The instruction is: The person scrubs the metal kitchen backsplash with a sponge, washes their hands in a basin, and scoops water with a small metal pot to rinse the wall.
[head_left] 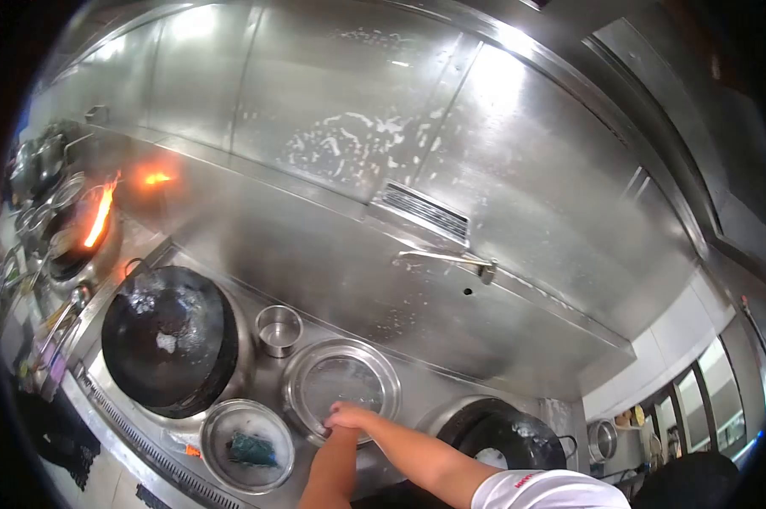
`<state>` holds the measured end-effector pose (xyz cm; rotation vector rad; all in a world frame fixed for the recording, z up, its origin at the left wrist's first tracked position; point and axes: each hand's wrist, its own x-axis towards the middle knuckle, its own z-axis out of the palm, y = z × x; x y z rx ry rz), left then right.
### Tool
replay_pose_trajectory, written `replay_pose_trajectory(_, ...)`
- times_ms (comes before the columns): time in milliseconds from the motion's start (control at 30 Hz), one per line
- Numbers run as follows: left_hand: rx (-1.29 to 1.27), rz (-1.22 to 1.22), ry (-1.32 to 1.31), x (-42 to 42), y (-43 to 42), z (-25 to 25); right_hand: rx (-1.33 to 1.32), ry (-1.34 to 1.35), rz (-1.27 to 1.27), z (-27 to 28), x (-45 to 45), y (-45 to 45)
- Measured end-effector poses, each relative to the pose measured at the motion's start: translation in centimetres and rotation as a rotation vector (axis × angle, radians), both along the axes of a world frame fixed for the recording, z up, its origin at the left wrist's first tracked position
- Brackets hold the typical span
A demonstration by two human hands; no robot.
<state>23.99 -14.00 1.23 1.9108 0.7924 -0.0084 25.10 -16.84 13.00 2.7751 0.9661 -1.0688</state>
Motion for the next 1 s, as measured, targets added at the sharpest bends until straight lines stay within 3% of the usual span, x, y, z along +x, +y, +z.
replay_pose_trajectory(100,0.003,0.001,0.008,-0.3,0.3,-0.2,0.127,0.193,-0.025,0.0,0.1,0.2)
replay_pose_trajectory(167,0.001,0.005,0.011,-0.5,0.5,-0.4,0.02,0.009,0.052,1.7,-0.2,0.6)
replay_pose_trajectory(300,0.002,-0.003,0.02,-0.7,0.6,-0.7,-0.024,-0.111,-0.006,0.5,-0.6,0.9)
replay_pose_trajectory(367,0.001,-0.005,0.029,-0.7,0.7,-0.8,0.149,0.024,0.112,-1.7,0.1,0.6)
replay_pose_trajectory(500,-0.012,-0.019,0.035,-0.4,0.4,-0.8,0.132,0.33,0.138,-0.1,1.3,0.3)
replay_pose_trajectory(567,-0.015,-0.021,0.041,-0.4,0.3,-0.9,0.061,0.079,0.065,1.6,0.1,0.8)
replay_pose_trajectory(700,-0.022,-0.024,0.052,-0.5,0.5,-1.0,0.061,-0.067,0.136,0.5,0.1,1.4)
replay_pose_trajectory(800,-0.03,-0.024,0.053,-0.5,0.5,-1.1,0.034,0.036,0.149,-1.0,0.7,1.2)
replay_pose_trajectory(867,-0.03,-0.031,0.052,-0.7,0.2,-1.1,0.18,0.356,0.195,-1.7,1.5,0.4)
replay_pose_trajectory(1000,-0.035,-0.041,0.063,-0.7,-0.1,-1.1,0.023,0.246,0.187,-0.7,1.1,1.1)
